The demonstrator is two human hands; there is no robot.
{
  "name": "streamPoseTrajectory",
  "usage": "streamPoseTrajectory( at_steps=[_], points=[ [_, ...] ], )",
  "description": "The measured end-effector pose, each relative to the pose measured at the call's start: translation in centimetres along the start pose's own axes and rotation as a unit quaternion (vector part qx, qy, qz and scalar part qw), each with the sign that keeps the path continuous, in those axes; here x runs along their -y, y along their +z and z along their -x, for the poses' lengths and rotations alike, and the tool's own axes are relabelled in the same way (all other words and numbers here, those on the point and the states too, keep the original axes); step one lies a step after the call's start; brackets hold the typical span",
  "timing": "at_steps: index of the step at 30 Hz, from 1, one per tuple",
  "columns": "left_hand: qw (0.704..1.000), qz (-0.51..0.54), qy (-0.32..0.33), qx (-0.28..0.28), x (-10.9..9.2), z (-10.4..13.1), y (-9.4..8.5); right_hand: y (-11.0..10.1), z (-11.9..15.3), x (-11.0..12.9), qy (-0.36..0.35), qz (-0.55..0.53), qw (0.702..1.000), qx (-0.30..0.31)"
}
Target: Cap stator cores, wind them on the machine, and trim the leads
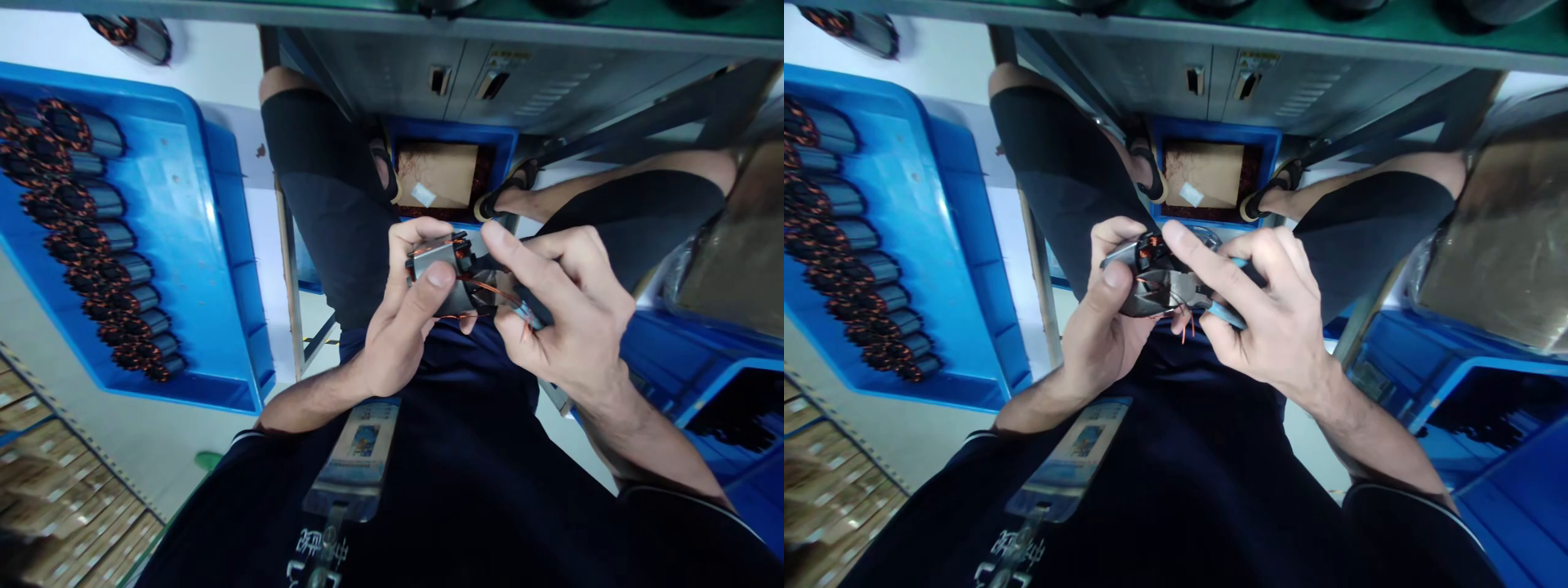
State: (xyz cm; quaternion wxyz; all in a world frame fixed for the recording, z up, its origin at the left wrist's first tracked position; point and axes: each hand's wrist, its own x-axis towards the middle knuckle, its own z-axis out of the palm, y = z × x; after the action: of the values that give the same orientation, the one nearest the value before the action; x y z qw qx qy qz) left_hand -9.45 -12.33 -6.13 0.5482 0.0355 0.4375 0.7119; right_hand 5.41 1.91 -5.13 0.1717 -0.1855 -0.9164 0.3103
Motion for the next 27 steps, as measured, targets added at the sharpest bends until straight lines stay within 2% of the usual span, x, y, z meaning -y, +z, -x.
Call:
streamPoseTrajectory(
  at_steps=[4,7,11,15,20,22,24,26,27],
  points=[
    [0.999,-0.044,0.016,0.016,0.1,0.3,-0.2,-0.3,0.2,0.5,0.049,-0.106,0.993,0.036],
    [0.996,-0.078,0.031,0.012,-0.1,0.4,-0.1,-0.3,0.3,0.6,0.07,-0.176,0.982,0.027],
    [0.996,-0.074,0.035,0.024,-0.2,0.5,0.1,-0.7,-0.1,0.9,0.08,-0.103,0.991,0.032],
    [0.997,-0.068,0.036,0.024,0.2,0.4,0.1,-0.8,-0.5,0.9,0.047,-0.036,0.998,0.022],
    [0.999,-0.038,0.034,0.002,1.0,-0.5,-0.6,0.8,-0.8,-0.4,0.104,-0.15,0.983,0.03],
    [0.998,-0.052,0.045,0.006,0.6,-0.5,-1.6,1.3,-1.0,-1.2,0.131,-0.182,0.974,0.046],
    [0.991,-0.11,0.074,0.003,-0.6,-0.1,-3.2,1.6,-1.0,-2.2,0.147,-0.168,0.973,0.058],
    [0.969,-0.208,0.128,-0.039,-2.8,1.0,-5.6,1.7,-0.9,-3.1,0.153,-0.142,0.975,0.071],
    [0.946,-0.267,0.163,-0.081,-4.3,1.7,-7.1,1.8,-0.7,-3.6,0.151,-0.133,0.976,0.082]
  ],
)
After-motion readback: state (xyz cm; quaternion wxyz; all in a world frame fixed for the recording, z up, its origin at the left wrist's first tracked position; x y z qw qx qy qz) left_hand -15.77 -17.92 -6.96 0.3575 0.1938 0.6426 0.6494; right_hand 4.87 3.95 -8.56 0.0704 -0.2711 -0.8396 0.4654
